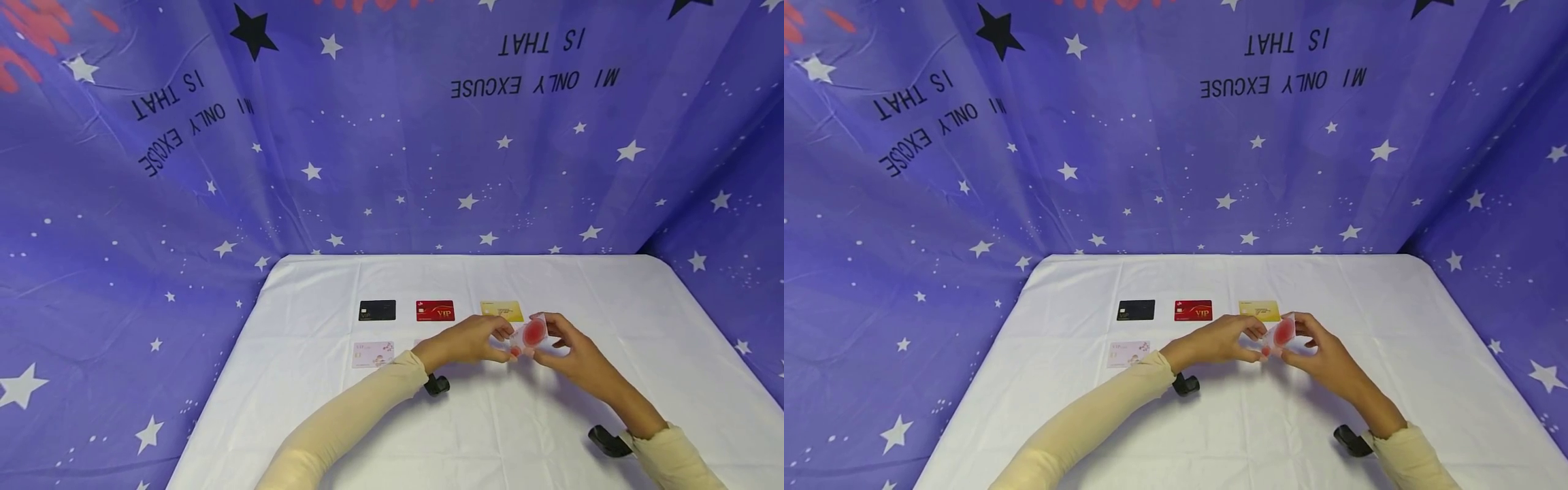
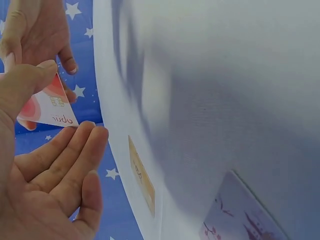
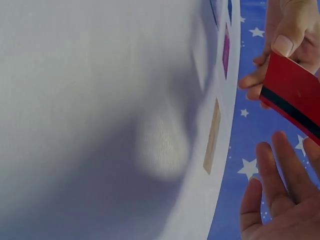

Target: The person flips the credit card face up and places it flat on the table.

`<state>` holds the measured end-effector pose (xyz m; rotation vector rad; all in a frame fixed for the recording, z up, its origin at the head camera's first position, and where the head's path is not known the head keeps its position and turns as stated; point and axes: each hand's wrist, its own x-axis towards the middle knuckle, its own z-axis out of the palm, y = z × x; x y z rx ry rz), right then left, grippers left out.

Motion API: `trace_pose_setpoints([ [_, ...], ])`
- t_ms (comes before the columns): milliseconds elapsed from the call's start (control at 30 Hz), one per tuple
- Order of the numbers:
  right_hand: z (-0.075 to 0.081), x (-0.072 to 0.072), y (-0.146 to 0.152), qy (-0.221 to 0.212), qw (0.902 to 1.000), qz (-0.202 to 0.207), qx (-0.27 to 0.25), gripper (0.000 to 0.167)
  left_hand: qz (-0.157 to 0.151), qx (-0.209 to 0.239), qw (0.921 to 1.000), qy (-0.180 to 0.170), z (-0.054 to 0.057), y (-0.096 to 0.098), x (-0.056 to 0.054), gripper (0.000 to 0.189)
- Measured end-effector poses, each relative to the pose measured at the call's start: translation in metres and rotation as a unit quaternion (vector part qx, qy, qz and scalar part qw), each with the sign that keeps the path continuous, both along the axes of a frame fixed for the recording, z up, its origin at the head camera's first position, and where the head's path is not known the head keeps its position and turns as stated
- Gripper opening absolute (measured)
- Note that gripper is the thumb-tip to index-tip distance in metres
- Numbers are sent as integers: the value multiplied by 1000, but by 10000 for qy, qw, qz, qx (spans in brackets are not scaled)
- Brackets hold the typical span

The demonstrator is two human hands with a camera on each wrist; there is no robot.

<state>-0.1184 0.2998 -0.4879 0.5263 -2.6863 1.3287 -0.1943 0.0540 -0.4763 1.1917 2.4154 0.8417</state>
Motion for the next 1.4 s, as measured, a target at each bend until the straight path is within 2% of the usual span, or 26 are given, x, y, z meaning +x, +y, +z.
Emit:
trace_pose_setpoints([
  [167, 1, 1, 4, 13, 9998, -156, 121, 68, 214, -267, 9984, 460, 0, 0, 1, 50],
  [367, 2, 0, 12, 257, 9976, -219, 606, 60, 460, -571, 9931, 915, -3, 1, 4, 50],
  [567, 4, -3, 18, 309, 9924, -81, 1192, 57, 612, -988, 9822, 1474, -4, 1, 8, 48],
  [900, 0, -17, 16, 299, 9872, 177, 1558, 51, 865, -1503, 9683, 1799, -4, -1, 12, 49],
  [1233, -11, -22, 9, 602, 9788, 170, 1949, 49, 1066, -1698, 9602, 1947, -12, 1, 13, 38],
  [1400, -13, -23, 7, 523, 9770, 135, 2064, 48, 1041, -1739, 9592, 1970, -18, 1, 13, 38],
])
